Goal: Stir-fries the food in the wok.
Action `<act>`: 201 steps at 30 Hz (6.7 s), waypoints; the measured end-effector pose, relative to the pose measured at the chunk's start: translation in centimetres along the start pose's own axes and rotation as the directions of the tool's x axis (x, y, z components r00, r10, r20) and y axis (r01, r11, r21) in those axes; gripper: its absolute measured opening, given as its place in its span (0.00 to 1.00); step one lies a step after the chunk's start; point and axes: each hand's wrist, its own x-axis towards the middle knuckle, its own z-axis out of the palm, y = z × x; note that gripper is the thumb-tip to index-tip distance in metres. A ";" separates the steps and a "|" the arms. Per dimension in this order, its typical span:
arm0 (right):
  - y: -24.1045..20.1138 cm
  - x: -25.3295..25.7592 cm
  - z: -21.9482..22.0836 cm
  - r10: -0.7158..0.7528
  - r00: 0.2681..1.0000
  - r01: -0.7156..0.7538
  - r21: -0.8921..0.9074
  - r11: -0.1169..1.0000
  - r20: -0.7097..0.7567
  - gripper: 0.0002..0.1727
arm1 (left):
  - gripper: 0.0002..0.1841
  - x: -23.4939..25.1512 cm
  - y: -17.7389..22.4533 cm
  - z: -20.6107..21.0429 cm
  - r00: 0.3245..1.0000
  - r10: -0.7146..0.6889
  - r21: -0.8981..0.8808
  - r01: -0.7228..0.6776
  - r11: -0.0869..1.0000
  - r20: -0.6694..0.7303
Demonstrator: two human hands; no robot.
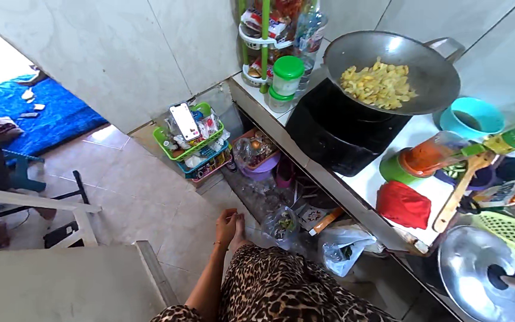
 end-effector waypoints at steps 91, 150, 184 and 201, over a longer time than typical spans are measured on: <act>-43.7 -8.4 -23.3 -0.409 0.910 0.352 -0.646 0.677 0.067 0.15 | 0.24 12.9 38.7 20.2 0.932 0.319 -0.587 -0.358 0.726 -0.174; -45.4 -14.7 -20.4 -0.409 0.911 0.243 -0.723 0.647 -0.060 0.23 | 0.28 16.3 41.8 16.2 0.986 0.113 -0.312 -0.071 0.947 0.120; -46.5 -13.8 -18.3 -0.454 0.851 0.522 -0.348 0.778 0.263 0.16 | 0.24 17.0 41.9 16.0 0.980 0.181 -0.181 -0.165 0.970 0.078; -46.9 -5.6 -6.6 -0.396 0.918 0.393 -0.183 0.901 0.017 0.25 | 0.22 16.7 41.7 15.8 0.979 0.193 -0.172 -0.178 0.969 0.071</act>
